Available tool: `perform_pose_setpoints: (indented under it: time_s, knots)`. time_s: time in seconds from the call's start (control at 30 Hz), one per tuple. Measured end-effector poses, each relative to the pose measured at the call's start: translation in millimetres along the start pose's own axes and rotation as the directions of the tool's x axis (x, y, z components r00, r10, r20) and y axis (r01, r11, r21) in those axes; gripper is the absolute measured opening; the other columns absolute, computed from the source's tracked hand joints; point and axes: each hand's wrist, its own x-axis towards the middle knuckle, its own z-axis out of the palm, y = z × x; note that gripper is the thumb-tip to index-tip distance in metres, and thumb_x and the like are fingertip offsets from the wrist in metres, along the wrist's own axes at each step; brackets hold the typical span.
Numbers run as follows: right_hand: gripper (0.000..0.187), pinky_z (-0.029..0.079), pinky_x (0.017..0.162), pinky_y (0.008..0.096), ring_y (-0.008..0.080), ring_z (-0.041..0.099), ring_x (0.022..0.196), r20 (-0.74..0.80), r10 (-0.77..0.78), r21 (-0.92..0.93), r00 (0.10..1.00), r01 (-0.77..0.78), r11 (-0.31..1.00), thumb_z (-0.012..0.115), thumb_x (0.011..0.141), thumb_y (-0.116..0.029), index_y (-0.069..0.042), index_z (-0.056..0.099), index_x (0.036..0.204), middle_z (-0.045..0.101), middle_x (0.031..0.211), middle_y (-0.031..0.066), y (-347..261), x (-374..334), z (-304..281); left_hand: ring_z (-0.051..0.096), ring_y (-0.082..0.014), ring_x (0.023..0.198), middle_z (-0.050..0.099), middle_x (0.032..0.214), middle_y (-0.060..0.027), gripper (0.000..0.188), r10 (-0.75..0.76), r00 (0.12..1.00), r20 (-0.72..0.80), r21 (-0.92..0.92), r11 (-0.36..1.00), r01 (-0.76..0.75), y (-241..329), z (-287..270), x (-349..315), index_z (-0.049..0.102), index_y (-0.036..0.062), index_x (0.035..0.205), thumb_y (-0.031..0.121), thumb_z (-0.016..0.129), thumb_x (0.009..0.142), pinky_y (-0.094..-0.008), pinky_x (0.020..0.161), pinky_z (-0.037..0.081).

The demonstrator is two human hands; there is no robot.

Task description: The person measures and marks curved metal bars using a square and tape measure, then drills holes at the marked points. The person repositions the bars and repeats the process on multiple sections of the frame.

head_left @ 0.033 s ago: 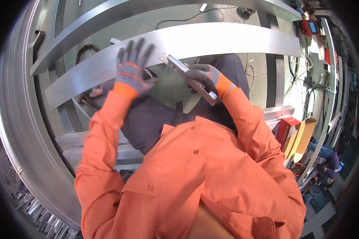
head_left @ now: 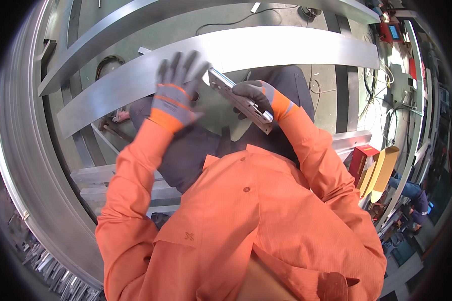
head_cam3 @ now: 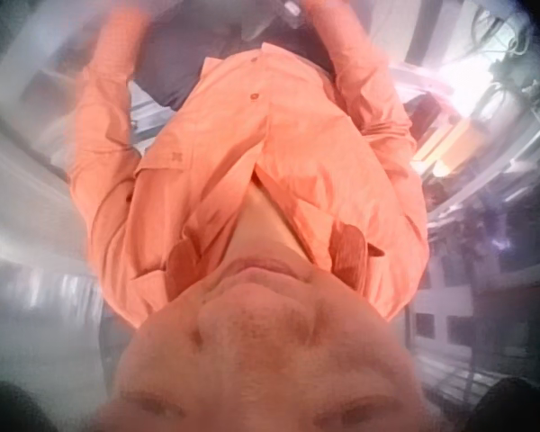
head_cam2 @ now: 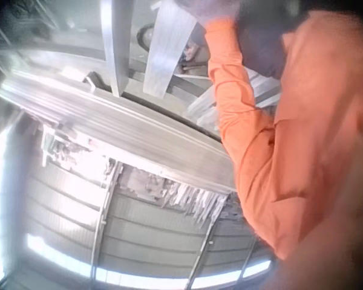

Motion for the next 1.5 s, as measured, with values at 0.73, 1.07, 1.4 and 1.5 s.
perform_pose_setpoints:
  time_s: [0.73, 1.07, 1.4, 1.5]
  knots:
    - [0.043, 0.056, 0.094, 0.0418, 0.0316, 0.068, 0.109, -0.448, -0.416, -0.817, 0.791, -0.173, 0.550, 0.072, 0.087, -0.028, -0.018, 0.070, 0.128, 0.069, 0.120, 0.0103, 19.2, 17.4, -45.4, 0.042, -0.0426, 0.146, 0.042, 0.162, -0.0113, 0.099, -0.401, 0.865, 0.302, 0.056, 0.913, 0.404, -74.2, 98.0, 17.7, 0.050, 0.0155, 0.153, 0.040, 0.090, 0.065, -0.0488, 0.122, 0.037]
    - [0.041, 0.050, 0.100, 0.0456, 0.0274, 0.062, 0.119, -0.249, -0.193, -0.967, 0.949, -0.232, 0.107, 0.071, 0.092, -0.034, -0.024, 0.066, 0.131, 0.065, 0.126, 0.0042, 26.0, 79.1, -28.9, 0.036, -0.0348, 0.153, 0.035, 0.168, -0.0056, 0.103, -0.514, 0.806, 0.293, 0.302, 0.850, 0.432, -56.9, 90.3, 33.2, 0.047, 0.0334, 0.156, 0.050, 0.090, 0.064, -0.0636, 0.120, 0.034]
    - [0.020, 0.051, 0.097, 0.0440, 0.0242, 0.064, 0.113, -0.194, -0.206, -0.977, 0.959, -0.170, 0.126, 0.061, 0.099, -0.033, -0.026, 0.071, 0.115, 0.067, 0.118, 0.0017, 31.0, 85.5, -43.2, 0.045, -0.0303, 0.146, 0.047, 0.160, -0.0066, 0.088, -0.447, 0.864, 0.234, 0.229, 0.889, 0.398, -70.1, 102.6, 27.9, 0.057, 0.0281, 0.145, 0.046, 0.087, 0.065, -0.0567, 0.119, 0.034]
    - [0.020, 0.050, 0.098, 0.0438, 0.0248, 0.064, 0.113, -0.182, -0.227, -0.978, 0.957, -0.153, 0.138, 0.062, 0.098, -0.033, -0.026, 0.071, 0.114, 0.067, 0.118, 0.0018, 32.3, 84.0, -45.3, 0.047, -0.0308, 0.144, 0.047, 0.159, -0.0069, 0.088, -0.442, 0.869, 0.223, 0.223, 0.891, 0.396, -72.6, 103.7, 26.6, 0.057, 0.0270, 0.145, 0.047, 0.087, 0.065, -0.0563, 0.119, 0.035]
